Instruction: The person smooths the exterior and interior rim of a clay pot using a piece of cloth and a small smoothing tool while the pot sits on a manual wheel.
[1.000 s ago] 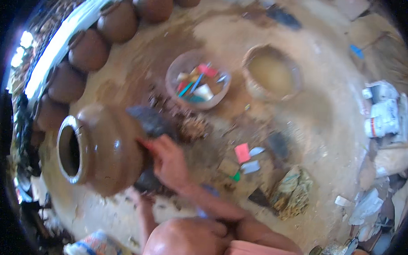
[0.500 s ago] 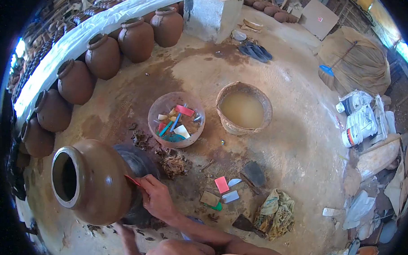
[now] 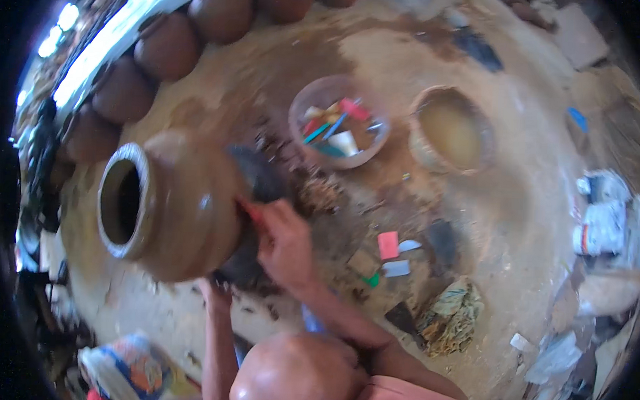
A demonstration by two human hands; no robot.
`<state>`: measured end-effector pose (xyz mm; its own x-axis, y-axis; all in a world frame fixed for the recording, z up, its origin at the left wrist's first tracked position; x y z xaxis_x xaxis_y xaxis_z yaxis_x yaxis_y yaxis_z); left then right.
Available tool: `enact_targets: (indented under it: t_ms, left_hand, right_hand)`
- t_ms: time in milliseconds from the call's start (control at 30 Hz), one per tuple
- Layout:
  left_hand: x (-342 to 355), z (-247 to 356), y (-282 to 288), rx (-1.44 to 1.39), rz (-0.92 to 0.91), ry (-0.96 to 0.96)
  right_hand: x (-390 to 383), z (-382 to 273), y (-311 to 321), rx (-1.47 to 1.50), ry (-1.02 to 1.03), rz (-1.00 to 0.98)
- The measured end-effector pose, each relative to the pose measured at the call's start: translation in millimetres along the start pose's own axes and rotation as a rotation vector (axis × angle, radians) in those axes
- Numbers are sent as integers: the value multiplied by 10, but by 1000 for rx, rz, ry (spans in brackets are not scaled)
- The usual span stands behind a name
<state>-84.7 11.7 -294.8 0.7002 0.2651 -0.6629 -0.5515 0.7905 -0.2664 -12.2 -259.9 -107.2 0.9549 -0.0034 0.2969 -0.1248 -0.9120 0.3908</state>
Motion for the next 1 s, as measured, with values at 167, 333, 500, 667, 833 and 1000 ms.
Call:
enact_targets:
  t_ms: [167,333,500,667,833,1000]
  left_hand:
    - [234,-124,89,162,47,-208]
    - [-855,-444,-646,24,-276,363]
    - [-84,427,-63,-228,-239,-159]
    - [-230,-177,-549,42,171,-171]
    - [-642,-481,-585,-11,-153,236]
    - [-30,479,9,49,-203,-370]
  right_hand:
    - [9,-119,-99,101,-42,-16]
    - [-18,-157,-70,80,-36,-14]
    - [59,-222,-72,80,-8,13]
    - [32,-147,-64,28,8,-11]
    - [89,-146,13,-39,25,-30]
    - [164,-196,-36,-41,62,-31]
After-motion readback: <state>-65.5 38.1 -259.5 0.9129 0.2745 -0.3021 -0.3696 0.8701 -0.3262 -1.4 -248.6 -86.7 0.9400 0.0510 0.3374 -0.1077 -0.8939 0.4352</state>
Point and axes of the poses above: each hand's wrist, its own x-axis towards the middle knuckle, its own y-axis out of the back of the hand, z = x × y, the point moved 1 cm from there along x, towards the middle knuckle, and after that the axes turned 13 degrees about -z, right-handed, at the moved point
